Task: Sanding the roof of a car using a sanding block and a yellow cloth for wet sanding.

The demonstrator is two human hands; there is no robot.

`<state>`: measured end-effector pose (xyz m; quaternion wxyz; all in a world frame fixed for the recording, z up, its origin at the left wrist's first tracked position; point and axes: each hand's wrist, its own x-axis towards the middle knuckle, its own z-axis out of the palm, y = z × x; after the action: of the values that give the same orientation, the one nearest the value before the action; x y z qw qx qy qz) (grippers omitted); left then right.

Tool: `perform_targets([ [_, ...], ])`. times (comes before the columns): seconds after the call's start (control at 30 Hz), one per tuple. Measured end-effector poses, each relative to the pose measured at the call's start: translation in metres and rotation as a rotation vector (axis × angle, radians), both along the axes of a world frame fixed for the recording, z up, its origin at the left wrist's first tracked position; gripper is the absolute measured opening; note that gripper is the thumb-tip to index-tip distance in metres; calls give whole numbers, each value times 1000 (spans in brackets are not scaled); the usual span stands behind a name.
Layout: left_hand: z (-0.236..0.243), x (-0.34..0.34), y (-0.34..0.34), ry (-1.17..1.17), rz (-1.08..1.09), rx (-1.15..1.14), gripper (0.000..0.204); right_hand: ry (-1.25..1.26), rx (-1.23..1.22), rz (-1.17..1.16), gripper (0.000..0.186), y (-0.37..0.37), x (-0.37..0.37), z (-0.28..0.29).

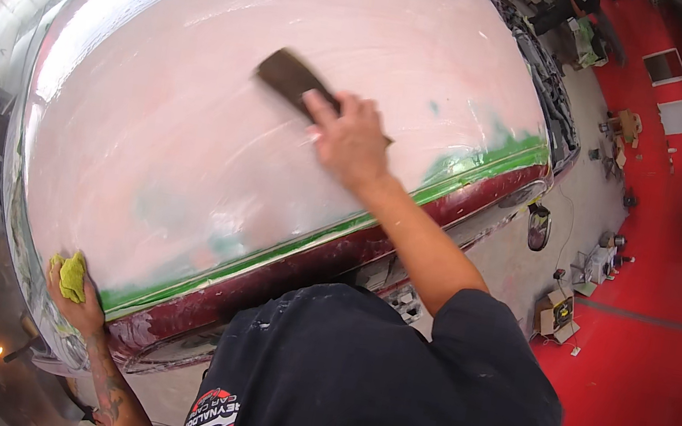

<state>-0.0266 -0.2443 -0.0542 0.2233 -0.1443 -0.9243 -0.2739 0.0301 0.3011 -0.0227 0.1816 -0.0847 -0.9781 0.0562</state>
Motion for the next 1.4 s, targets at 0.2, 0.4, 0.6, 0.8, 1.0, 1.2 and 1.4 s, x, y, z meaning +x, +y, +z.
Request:
perform_targets([
  [0.2, -12, 6, -19, -22, 11, 66, 57, 0, 66, -9, 49, 60, -7, 3],
  [0.4, -3, 5, -2, -21, 26, 72, 56, -310, 16, -888, 51, 285, 24, 4],
  [0.6, 4, 4, 2, -17, 35, 20, 53, -255, -51, -684, 54, 181, -90, 9],
  [0.8, 3, 2, -2, -26, 17, 1, 53, -248, -98, 212, 50, -100, -200, 8],
  [1.0, -5, 6, -7, -61, 22, 70, 56, -208, -130, 56, 50, 8, -207, 16],
  [1.2, -5, 8, -11, -71, 52, 98, 58, -333, -57, -871, 55, 288, -91, 15],
  [1.4, 1, 9, -3, -89, 99, 20, 59, -313, -111, -882, 52, 283, -160, 6],
])
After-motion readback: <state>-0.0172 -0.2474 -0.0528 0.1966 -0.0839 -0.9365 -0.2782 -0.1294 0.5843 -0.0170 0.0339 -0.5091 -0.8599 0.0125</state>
